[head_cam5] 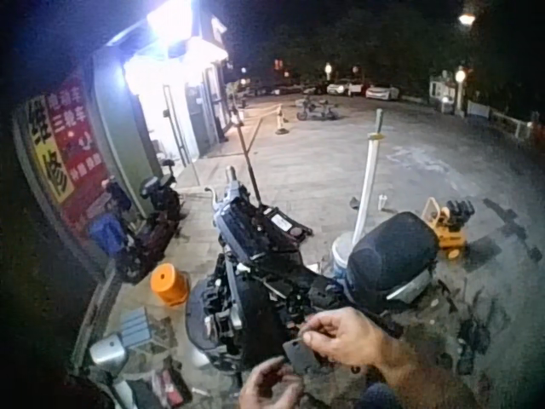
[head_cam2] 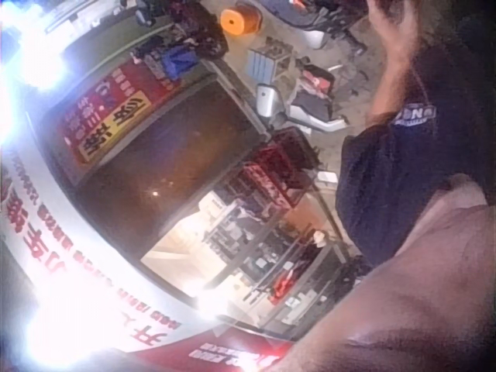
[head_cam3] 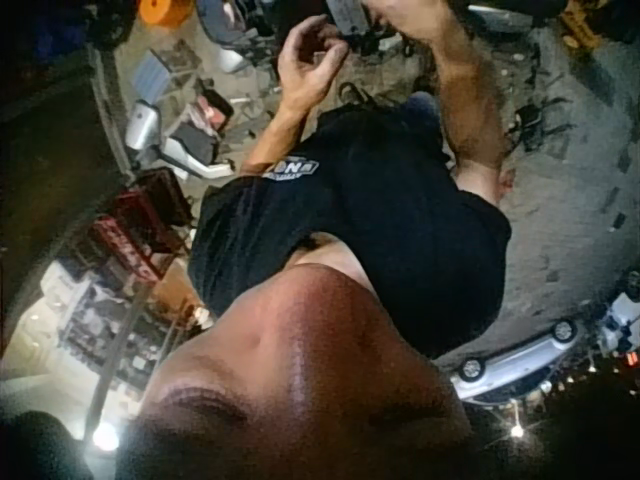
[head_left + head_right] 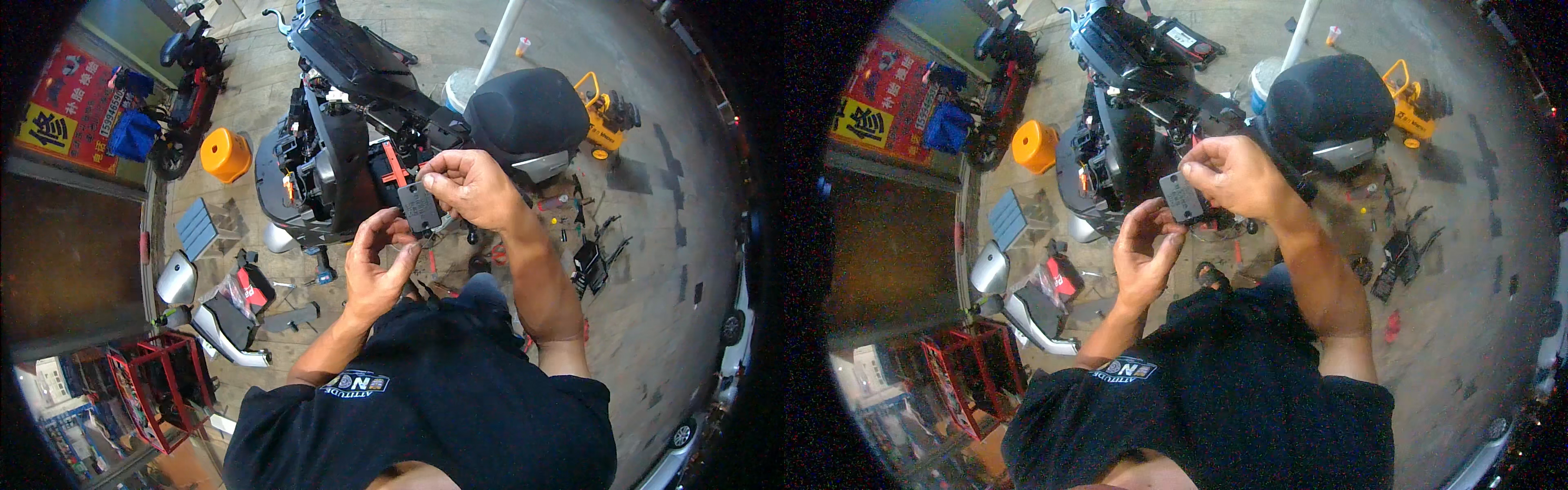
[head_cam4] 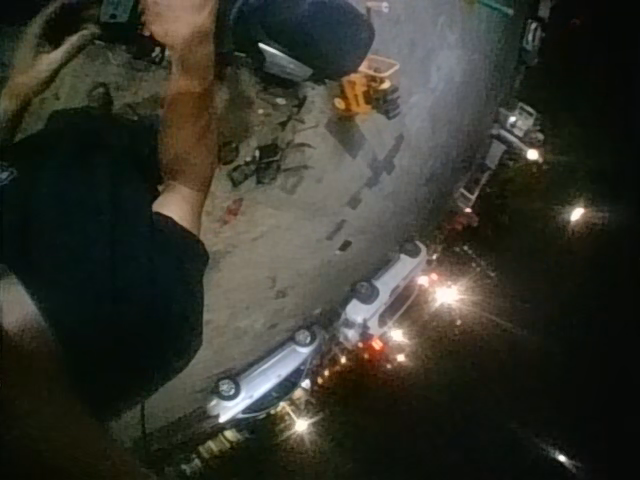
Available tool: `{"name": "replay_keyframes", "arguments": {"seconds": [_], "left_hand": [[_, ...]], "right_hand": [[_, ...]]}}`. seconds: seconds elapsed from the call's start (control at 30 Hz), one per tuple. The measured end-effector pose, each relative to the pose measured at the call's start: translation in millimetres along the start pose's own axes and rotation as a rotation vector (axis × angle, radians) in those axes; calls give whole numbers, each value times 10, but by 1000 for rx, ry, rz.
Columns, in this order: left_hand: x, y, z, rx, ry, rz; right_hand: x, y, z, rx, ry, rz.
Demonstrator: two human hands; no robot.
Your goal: The person wipes their hands with a red cloth, then works on a scooter's battery compartment, handling a small black component and a spray can. They manipulate the scooter's seat and handlebar area, and briefly interact with another person on a different scooter.
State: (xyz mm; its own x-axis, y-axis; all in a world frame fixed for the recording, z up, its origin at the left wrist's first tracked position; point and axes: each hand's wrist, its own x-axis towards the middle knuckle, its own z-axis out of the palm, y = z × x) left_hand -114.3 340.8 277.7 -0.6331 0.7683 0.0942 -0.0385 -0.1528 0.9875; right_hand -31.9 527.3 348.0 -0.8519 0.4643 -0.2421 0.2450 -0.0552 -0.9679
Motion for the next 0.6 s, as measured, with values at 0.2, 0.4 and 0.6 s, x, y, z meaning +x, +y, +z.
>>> {"name": "replay_keyframes", "arguments": {"seconds": [0.2, 0.4, 0.6], "left_hand": [[35, 1, 85, 202, 88, 166], [266, 1, 83, 333, 185, 256], [499, 19, 57, 435, 234, 397]], "right_hand": [[-70, 147, 170, 60, 236, -76], [-25, 381, 488, 398, 450, -189], [86, 525, 652, 629, 482, -238]]}}
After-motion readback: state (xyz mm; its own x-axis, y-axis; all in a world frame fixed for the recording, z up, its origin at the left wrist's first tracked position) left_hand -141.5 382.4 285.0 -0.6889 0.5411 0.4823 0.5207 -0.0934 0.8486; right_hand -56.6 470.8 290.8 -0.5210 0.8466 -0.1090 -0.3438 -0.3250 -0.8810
